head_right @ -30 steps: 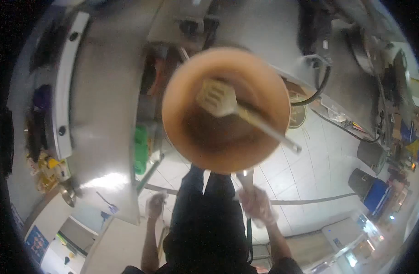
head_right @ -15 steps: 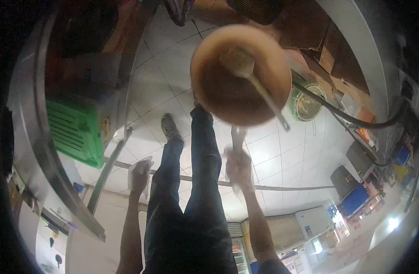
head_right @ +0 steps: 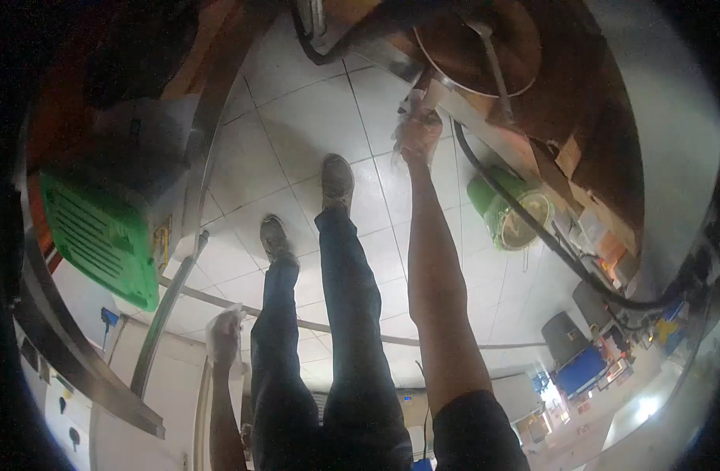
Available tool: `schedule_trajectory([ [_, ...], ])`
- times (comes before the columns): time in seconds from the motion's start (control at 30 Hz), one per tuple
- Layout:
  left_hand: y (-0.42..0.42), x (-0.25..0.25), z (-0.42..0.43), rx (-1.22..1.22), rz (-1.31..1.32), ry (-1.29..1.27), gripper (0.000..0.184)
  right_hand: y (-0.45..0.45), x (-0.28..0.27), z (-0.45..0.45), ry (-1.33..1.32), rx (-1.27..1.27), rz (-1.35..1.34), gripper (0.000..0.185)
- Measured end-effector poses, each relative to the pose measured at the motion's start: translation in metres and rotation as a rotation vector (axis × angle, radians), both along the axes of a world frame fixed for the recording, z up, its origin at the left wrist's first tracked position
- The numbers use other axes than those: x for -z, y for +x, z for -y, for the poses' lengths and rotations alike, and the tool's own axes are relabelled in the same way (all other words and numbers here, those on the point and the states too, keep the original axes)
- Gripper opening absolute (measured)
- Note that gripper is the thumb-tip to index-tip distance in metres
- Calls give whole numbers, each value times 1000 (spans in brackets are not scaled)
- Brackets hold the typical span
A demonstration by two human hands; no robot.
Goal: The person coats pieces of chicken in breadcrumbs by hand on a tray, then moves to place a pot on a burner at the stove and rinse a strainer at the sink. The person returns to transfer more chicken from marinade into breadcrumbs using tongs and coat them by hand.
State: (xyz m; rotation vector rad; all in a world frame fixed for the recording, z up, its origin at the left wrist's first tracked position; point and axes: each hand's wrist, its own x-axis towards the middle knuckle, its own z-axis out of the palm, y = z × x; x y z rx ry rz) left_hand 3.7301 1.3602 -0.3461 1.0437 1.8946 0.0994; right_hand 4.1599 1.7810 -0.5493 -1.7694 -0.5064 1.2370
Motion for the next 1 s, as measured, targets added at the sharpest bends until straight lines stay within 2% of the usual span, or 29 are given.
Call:
schedule_trajectory([
  [0.03,-5,9,15,-60,15,-44,28,-14,-21,-11,-67,-28,129,39],
  [0.1,-9,15,29,5,-23,10,27,-3,3,-26,87,-55,20,39],
  [0.13,-3,11,22,-162,30,-34,26,4,13,-34,163,-67,-34,39],
  [0.17,4,7,14,-336,76,-67,25,4,-4,-48,15,-77,-110,33],
  [0.23,-3,13,28,-285,25,-141,23,80,128,-88,185,-85,-595,37],
  [0.27,-3,12,20,-294,-2,-158,22,72,110,-121,174,-335,-253,39],
  [0.3,-1,7,7,-206,-36,-87,23,62,89,-156,140,-594,210,42],
  [0.33,-2,3,-1,-199,-80,-190,23,52,67,-191,123,-755,601,45],
  [0.37,-5,0,-10,-172,-87,-153,24,43,62,-214,147,-724,563,45],
  [0.43,-16,2,-11,-102,-115,-174,24,34,59,-257,249,-651,244,45],
  [0.47,-14,7,-19,-78,-172,0,23,34,64,-275,310,-634,-17,44],
  [0.53,-9,-2,-52,-207,-106,-73,22,37,72,-307,383,-612,-589,44],
  [0.63,-16,13,-51,-175,-121,-80,26,42,57,-302,332,-841,-1166,46],
  [0.7,-5,10,-94,-211,-41,-16,27,16,19,-249,337,-717,-1021,48],
  [0.77,2,-6,-142,-269,-4,11,29,-12,-11,-178,397,-728,-141,40],
  [0.83,1,-6,-191,-313,-7,74,30,-9,15,-109,343,-698,138,36],
  [0.9,-15,10,-227,-340,-104,228,31,-23,19,-13,55,-437,-176,36],
  [0.93,-28,25,-250,-366,-232,335,31,-64,7,31,249,-550,-19,36],
  [1.0,-66,64,-299,-416,-534,554,31,-148,-34,53,-45,-665,-120,39],
])
